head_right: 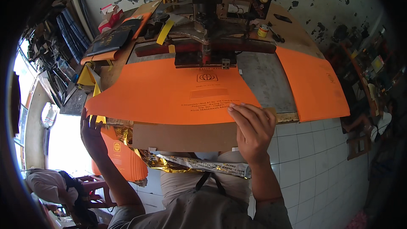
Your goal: The person places a sheet of orange cardstock under a stamping machine, aligns a strip of gold foil over the surface, and presses down with the machine to apply a gold-stamped design.
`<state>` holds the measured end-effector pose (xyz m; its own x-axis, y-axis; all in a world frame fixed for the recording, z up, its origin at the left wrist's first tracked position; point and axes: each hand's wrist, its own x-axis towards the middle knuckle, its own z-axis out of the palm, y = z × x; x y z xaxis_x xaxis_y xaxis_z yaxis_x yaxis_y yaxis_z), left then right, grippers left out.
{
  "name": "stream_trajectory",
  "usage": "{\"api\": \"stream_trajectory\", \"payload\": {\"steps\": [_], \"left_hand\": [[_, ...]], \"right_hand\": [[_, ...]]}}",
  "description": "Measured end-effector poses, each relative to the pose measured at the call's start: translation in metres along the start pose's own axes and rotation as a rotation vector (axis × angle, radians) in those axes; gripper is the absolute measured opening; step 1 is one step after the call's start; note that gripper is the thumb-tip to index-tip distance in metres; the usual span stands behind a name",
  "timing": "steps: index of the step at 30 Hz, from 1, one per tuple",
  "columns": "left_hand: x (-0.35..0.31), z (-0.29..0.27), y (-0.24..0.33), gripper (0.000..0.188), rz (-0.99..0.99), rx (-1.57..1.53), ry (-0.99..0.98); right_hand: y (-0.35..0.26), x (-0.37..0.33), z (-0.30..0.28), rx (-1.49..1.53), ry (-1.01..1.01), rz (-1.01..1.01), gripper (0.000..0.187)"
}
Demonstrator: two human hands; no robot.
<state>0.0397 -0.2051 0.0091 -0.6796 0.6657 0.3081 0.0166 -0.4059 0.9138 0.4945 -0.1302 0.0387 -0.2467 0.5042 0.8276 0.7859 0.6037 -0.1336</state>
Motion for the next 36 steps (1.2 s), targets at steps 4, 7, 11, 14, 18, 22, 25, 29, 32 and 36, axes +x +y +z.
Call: {"api": "stream_trajectory", "payload": {"steps": [4, 7, 11, 14, 18, 22, 25, 29, 32, 36], "left_hand": [[0.0, 0.002, -0.002, 0.05, 0.046, -0.019, 0.016], [0.0, -0.001, -0.002, 0.049, 0.046, -0.029, -0.007], [0.0, -0.006, -0.005, 0.049, 0.052, -0.038, -0.006], [0.0, -0.008, -0.006, 0.053, 0.033, -0.003, -0.016], [0.001, -0.008, -0.003, 0.053, 0.046, -0.017, -0.004], [-0.005, -0.025, -0.002, 0.049, 0.05, 0.009, 0.034], [-0.021, -0.04, 0.006, 0.035, 0.087, 0.015, 0.153], [-0.052, -0.107, -0.003, 0.023, 0.055, 0.146, 0.226], [-0.078, -0.135, -0.007, 0.025, -0.022, 0.368, 0.393], [-0.094, -0.115, 0.003, 0.032, 0.016, 0.389, 0.447]], "right_hand": [[0.001, 0.003, 0.002, -0.015, 0.017, -0.012, 0.024], [0.001, 0.005, 0.002, -0.021, 0.017, -0.017, 0.024], [0.001, 0.005, 0.003, -0.013, 0.031, -0.021, 0.024], [-0.002, 0.009, 0.0, -0.022, 0.026, -0.023, 0.024], [-0.006, 0.017, -0.01, -0.011, 0.079, -0.056, 0.021], [-0.015, 0.012, -0.03, -0.045, -0.029, -0.095, 0.019], [-0.025, -0.008, -0.054, 0.011, -0.215, -0.119, 0.019], [-0.026, -0.044, -0.083, 0.136, -0.413, -0.099, 0.019], [-0.017, -0.065, -0.093, 0.343, -0.538, -0.052, 0.018], [0.005, -0.081, -0.085, 0.622, -0.704, 0.069, 0.025]]}}
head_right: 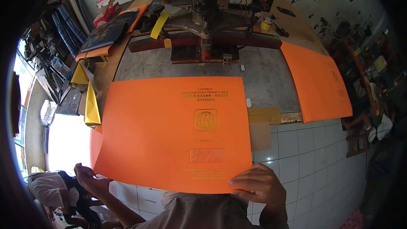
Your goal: The person places a sheet of orange cardstock under a stamping machine, aligns a strip of gold foil over the surface, and presses down with the machine to apply a gold-stamped design.
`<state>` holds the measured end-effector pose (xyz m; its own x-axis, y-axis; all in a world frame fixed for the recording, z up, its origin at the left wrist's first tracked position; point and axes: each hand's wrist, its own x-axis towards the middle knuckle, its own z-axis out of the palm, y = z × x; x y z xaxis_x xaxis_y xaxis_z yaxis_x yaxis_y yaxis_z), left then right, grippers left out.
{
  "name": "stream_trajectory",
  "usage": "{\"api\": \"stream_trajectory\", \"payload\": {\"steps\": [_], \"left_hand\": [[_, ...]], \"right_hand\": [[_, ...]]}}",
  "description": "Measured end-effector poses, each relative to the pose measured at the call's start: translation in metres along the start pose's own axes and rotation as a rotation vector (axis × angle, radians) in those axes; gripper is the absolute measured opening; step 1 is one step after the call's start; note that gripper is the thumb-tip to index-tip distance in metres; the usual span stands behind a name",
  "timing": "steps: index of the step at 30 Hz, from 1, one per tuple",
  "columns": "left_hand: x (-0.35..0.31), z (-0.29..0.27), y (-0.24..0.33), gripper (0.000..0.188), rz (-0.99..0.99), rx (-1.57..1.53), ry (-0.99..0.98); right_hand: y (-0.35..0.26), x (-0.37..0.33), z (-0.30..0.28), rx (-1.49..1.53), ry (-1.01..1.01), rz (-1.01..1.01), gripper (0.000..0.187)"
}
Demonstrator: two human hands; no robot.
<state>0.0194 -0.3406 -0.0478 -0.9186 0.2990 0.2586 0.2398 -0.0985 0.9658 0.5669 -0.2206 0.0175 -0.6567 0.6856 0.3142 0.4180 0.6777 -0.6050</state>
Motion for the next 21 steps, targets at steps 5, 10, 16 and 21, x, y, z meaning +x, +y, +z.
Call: {"api": "stream_trajectory", "payload": {"steps": [5, 10, 16, 21], "left_hand": [[-0.012, 0.04, 0.02, 0.026, 0.227, 0.244, 0.065], [-0.073, 0.157, 0.062, 0.028, 0.513, 0.258, -0.781], [-0.121, 0.222, 0.069, 0.048, 0.809, 0.59, -1.191], [-0.134, 0.216, 0.065, 0.054, 0.749, 0.623, -1.278]], "right_hand": [[0.031, 0.034, 0.004, -0.049, 0.133, 0.052, 0.039], [0.052, 0.084, 0.024, -0.305, 0.103, 0.15, 0.055], [0.049, 0.086, 0.038, -0.347, -0.02, 0.227, 0.063], [0.034, 0.074, 0.037, -0.286, -0.094, 0.23, 0.062]]}}
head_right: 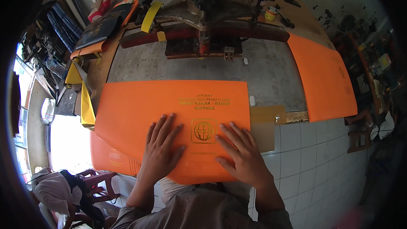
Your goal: The person places a sheet of orange cardstock under a stamping machine, aligns a strip of gold foil over the surface, and presses down with the machine to apply a gold-stamped design.
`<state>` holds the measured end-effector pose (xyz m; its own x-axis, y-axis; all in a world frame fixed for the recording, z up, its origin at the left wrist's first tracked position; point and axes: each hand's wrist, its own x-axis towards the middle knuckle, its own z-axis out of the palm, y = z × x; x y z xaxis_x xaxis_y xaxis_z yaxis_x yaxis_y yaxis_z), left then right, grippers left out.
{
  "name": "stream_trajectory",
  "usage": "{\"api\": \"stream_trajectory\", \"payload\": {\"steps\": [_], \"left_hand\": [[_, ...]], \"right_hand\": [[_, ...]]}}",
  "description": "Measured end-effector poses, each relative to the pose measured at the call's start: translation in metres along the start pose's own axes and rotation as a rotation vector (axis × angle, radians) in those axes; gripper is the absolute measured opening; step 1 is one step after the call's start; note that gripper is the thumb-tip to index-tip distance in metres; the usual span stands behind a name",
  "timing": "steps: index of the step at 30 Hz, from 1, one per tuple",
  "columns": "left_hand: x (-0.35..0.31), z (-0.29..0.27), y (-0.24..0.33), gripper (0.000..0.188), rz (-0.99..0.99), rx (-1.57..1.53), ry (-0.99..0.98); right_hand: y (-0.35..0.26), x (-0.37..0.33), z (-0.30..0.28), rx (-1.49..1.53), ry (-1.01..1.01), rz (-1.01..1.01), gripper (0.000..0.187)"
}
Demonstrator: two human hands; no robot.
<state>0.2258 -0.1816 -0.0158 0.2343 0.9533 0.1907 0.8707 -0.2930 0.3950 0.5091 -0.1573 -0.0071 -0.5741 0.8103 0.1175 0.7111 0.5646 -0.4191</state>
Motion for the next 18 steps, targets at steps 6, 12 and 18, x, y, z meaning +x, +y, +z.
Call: {"api": "stream_trajectory", "payload": {"steps": [6, 12, 18], "left_hand": [[-0.007, -0.005, 0.009, 0.059, -0.073, 0.008, -0.007], [0.005, 0.007, 0.014, 0.059, -0.13, -0.049, 0.006], [0.027, 0.013, 0.018, 0.059, -0.013, -0.033, 0.065]], "right_hand": [[0.005, -0.005, 0.003, 0.041, 0.032, -0.038, 0.06], [0.0, 0.012, 0.006, 0.019, 0.108, 0.027, 0.064], [0.002, 0.015, 0.009, 0.013, 0.089, 0.057, 0.067]]}}
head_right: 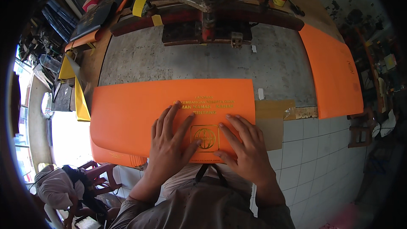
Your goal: The person places a sheet of orange cardstock under a stamping machine, aligns a strip of gold foil over the surface, and presses down with the machine to apply a gold-stamped design.
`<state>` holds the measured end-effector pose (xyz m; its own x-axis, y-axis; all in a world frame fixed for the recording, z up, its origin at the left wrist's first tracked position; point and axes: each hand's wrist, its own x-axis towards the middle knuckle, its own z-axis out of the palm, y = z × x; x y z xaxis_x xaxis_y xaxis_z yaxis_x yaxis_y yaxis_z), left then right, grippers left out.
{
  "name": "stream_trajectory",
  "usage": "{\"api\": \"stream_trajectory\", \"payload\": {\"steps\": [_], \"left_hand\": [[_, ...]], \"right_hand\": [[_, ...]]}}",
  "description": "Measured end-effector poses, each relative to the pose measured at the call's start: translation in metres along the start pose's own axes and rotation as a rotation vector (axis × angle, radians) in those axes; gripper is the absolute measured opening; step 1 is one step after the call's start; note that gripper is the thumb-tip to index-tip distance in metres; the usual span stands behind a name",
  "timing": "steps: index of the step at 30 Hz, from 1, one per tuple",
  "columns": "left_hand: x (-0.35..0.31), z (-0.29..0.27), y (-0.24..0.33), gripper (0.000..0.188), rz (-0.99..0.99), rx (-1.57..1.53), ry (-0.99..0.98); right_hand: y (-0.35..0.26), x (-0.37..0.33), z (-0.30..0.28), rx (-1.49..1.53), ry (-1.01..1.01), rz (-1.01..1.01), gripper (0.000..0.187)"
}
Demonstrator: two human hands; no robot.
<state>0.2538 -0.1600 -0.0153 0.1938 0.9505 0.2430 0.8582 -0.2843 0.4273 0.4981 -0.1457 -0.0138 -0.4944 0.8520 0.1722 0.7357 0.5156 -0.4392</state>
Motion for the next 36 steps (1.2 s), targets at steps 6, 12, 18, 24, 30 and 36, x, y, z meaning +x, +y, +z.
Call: {"api": "stream_trajectory", "payload": {"steps": [6, 12, 18, 24, 30, 36], "left_hand": [[0.011, 0.006, 0.005, 0.064, -0.039, 0.084, -0.003], [0.019, 0.009, 0.01, 0.067, -0.092, 0.161, -0.027], [0.017, -0.002, 0.008, 0.068, -0.001, 0.151, -0.096], [0.022, 0.002, 0.005, 0.072, -0.089, 0.124, -0.077], [0.028, 0.012, 0.013, 0.073, -0.077, 0.128, -0.033], [0.03, 0.008, 0.013, 0.069, 0.031, 0.036, -0.091]], "right_hand": [[0.005, 0.0, 0.002, -0.004, -0.013, -0.013, 0.066], [0.008, 0.001, 0.001, 0.001, -0.036, -0.006, 0.068], [0.007, 0.002, -0.003, 0.014, -0.06, 0.007, 0.068], [0.008, 0.002, -0.003, 0.016, -0.064, 0.005, 0.068], [0.008, 0.003, -0.003, 0.024, -0.076, 0.002, 0.068], [0.009, 0.001, -0.004, 0.023, -0.08, 0.016, 0.067]]}}
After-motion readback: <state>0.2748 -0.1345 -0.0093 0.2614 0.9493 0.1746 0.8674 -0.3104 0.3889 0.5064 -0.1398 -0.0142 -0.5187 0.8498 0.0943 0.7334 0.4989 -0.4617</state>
